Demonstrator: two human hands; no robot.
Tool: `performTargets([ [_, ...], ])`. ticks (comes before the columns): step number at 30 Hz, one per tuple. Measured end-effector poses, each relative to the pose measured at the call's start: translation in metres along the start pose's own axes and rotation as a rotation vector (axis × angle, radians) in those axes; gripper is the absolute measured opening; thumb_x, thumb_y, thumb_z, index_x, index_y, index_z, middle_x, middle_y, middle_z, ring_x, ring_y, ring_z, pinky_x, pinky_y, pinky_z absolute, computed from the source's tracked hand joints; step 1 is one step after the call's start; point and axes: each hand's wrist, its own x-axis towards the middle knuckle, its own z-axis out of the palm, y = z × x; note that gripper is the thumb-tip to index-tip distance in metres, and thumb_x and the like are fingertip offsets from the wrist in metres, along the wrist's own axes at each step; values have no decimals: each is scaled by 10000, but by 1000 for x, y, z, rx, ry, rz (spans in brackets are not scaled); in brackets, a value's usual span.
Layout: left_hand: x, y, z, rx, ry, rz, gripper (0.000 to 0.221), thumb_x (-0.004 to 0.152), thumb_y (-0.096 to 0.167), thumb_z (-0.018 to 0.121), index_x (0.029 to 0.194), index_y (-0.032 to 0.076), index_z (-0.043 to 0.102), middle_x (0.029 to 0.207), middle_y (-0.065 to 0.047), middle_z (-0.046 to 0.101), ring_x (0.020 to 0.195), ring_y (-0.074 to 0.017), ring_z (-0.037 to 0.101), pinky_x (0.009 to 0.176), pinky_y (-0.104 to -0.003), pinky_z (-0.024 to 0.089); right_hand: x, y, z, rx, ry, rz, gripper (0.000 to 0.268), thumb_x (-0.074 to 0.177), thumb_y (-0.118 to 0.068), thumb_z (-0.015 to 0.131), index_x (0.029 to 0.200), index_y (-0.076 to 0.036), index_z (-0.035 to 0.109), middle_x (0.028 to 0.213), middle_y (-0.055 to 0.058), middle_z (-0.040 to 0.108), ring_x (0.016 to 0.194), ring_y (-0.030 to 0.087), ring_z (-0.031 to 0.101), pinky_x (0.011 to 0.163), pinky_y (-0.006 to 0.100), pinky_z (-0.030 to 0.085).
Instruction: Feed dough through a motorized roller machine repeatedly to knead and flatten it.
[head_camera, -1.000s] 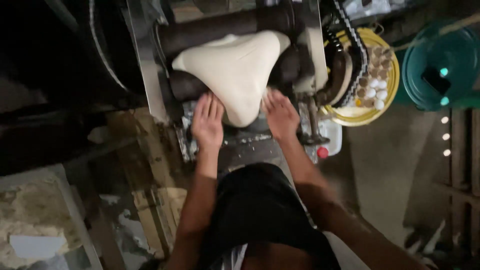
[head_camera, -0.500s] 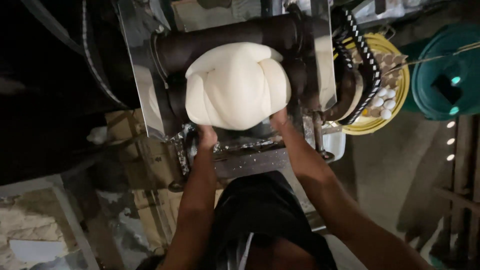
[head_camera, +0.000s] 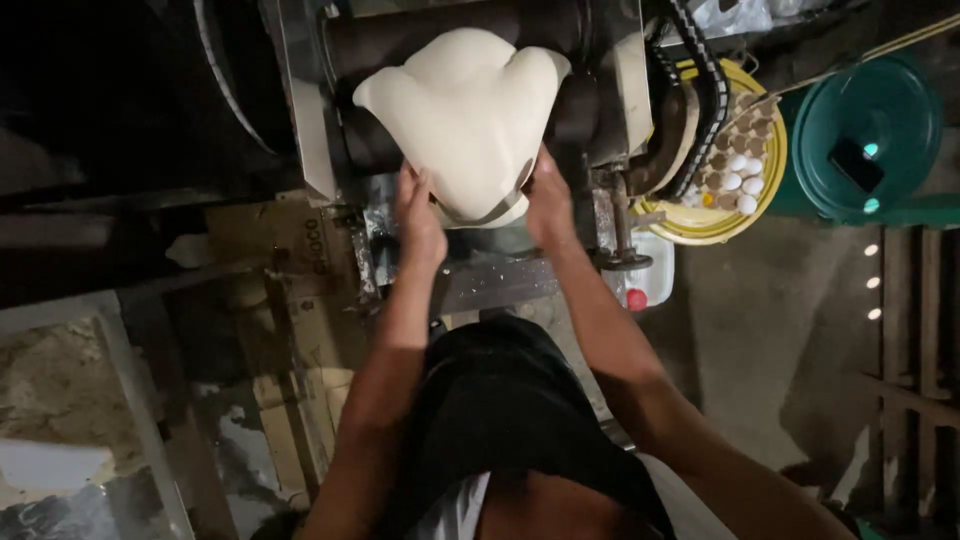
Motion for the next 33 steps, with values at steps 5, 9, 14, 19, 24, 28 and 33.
performTargets([
  [5, 14, -22, -76, 149, 129, 29, 601, 996, 323, 631, 1478, -19, 515, 1506, -265, 606, 1386, -455, 598, 1087, -583, 555, 12, 42, -94, 35, 284, -78, 476, 1072, -380, 551, 1395, -31, 579, 1374, 142, 631, 1236, 283, 568, 1032, 434, 461],
  [9, 82, -72, -117, 130, 271, -327, 675, 998, 511, 426, 1599, 256, 257, 1586, -107, 435, 1421, -341, 460, 1068, -578, 453, 66, 103, -149, -2, 500, 153, 503, 1099, -425, 568, 1504, -134, 501, 1124, 143, 582, 997, 298, 481, 823, 475, 392],
  [14, 142, -108, -133, -2, 126, -354, 671, 1018, 495, 401, 1596, 220, 199, 1613, -23, 248, 1442, -299, 305, 1064, -644, 413, 154, 186, -251, -107, 231, 167, 699, 1093, -475, 586, 1679, -143, 400, 1520, 143, 556, 1173, 258, 504, 987, 452, 411],
  [19, 107, -103, -86, -114, -7, -188, 661, 1056, 475, 421, 1602, 146, 245, 1611, -72, 345, 1437, -274, 402, 1142, -555, 414, 124, 144, -180, 21, 164, 368, 747, 1018, -610, 451, 1631, -205, 314, 1628, 19, 430, 1446, 253, 453, 1174, 429, 405],
  [24, 70, -95, -41, -212, -128, -14, 659, 1086, 460, 436, 1607, 87, 282, 1608, -112, 423, 1433, -254, 480, 1204, -483, 415, 67, 80, -63, 317, -22, 316, 755, 1029, -584, 422, 1601, -99, 337, 1582, 127, 461, 1404, 325, 495, 1161, 500, 437],
  [28, 19, -37, 13, -283, -26, -69, 687, 1039, 486, 422, 1578, 70, 332, 1577, -122, 438, 1415, -281, 464, 1163, -452, 397, 34, 37, -18, 178, -20, 52, 638, 1079, -444, 430, 1568, -35, 399, 1523, 161, 530, 1385, 354, 517, 1158, 504, 441],
  [33, -7, -2, -2, -237, -152, 56, 662, 1092, 450, 435, 1594, 26, 356, 1637, -98, 403, 1478, -240, 398, 1235, -410, 294, 1, -13, 3, 197, -20, 52, 593, 1101, -399, 452, 1556, -19, 448, 1532, 107, 563, 1377, 262, 573, 1179, 420, 424],
])
